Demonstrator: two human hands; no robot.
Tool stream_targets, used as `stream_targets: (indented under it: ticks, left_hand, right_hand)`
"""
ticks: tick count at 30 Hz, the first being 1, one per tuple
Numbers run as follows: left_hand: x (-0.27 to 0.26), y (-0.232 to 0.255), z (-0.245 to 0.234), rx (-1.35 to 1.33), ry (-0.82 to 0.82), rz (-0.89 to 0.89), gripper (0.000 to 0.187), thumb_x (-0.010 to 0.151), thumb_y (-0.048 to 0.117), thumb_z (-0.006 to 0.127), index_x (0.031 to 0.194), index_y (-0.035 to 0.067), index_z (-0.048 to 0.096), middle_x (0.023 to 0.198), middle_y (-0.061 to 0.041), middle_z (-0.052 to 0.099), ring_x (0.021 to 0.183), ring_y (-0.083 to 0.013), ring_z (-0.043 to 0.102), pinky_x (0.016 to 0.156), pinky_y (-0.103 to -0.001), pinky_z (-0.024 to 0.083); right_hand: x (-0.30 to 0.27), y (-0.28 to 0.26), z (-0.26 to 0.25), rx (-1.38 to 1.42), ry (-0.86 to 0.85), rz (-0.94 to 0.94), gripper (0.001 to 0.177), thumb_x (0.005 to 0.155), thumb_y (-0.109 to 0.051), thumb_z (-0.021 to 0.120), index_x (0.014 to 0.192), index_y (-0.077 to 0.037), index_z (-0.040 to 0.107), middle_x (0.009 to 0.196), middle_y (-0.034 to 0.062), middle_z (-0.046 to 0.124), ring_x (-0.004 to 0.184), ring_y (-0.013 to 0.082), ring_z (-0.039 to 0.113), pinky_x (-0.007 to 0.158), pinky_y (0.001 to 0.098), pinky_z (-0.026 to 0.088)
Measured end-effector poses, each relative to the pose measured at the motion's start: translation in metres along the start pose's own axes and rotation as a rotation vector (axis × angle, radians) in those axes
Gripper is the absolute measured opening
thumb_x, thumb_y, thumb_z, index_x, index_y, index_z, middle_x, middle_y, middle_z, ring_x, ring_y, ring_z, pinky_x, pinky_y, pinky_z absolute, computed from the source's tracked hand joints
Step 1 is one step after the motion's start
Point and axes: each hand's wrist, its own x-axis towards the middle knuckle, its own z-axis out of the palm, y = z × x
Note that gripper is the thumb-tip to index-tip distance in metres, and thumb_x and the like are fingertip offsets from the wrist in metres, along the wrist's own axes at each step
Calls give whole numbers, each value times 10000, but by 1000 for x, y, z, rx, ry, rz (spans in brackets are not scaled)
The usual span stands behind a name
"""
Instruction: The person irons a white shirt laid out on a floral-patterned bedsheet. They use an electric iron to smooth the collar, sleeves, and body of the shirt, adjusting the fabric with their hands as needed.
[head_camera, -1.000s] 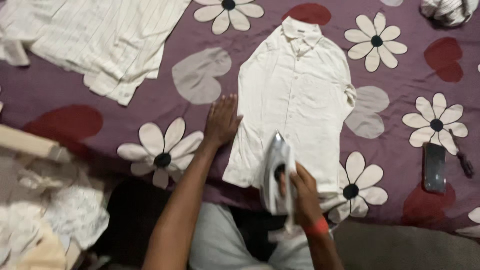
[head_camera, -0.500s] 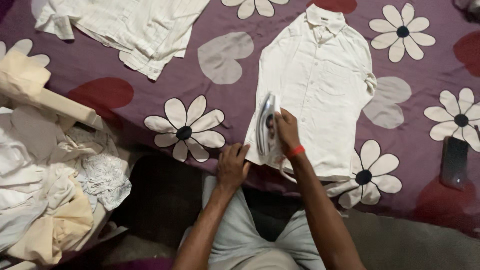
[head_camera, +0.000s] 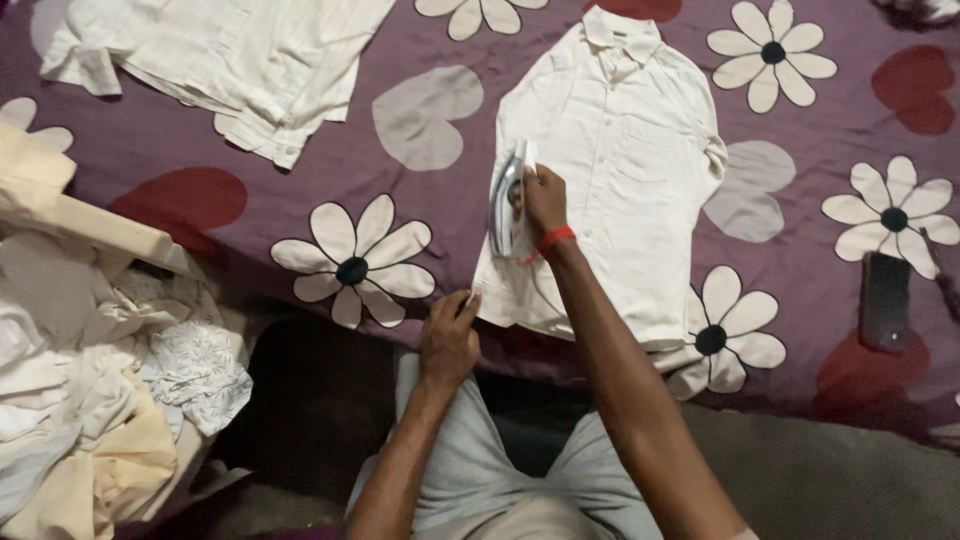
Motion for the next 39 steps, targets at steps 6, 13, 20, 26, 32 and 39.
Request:
stream_targets:
  ticks: [6,13,20,26,32,39]
  left_hand:
    - [-3,5,-5,-33,-43,-43,571,726,-74,606,1285,12,680,1281,-195,623,1188,-401,590,995,-473,505]
    - [-7,-8,8,-109,-20,-94,571,720,-90,548,1257,29,700,1280,-181,658,1206,-374,609,1032,-446,501]
    - [-8,-50,24,-494,-38,-208,675,730,-106,413,1360,18,624,1318,-185,691,1281,-301,647,1136,-383,459]
    - [6,-49,2,-508,-136,-295,810,664,-109,385,1458,16,484,1286,-164,723,1264,-302,625,1106,-401,420]
    - [38,-8,14,-21,7,-221,566,837,-33,487,1383,60,605,1278,-176,690,1230,-370,618,1070,-437,474]
    - [111,17,85,252,-5,182,588,981,270,578,1530,80,483,1624,-184,376,1520,-357,318,1194,-582,277]
  right_hand:
    - [-35,-15,-4,-6,-37,112,270,1078,-216,498,903,-50,619,660,15,575,492,96,502,445,280,443]
    - [-103,-7,-4,-14,-43,124,246,1059,-223,501,1038,-47,672,671,0,565,500,84,505,441,267,444]
    - [-165,39,-2,27,-44,64,272,1074,-236,542,1167,-5,650,697,8,584,516,87,530,454,264,458]
    - [-240,54,-5,-85,-86,46,312,1044,-244,540,1274,-61,642,672,-7,557,504,68,514,451,246,444]
    - [-306,21,-42,-24,-110,88,338,1037,-277,543,1266,-66,673,706,-31,568,543,52,515,462,238,447]
    - [-298,-47,-188,-249,200,-7,279,929,-151,685,1176,-38,623,860,70,732,701,130,685,636,284,576]
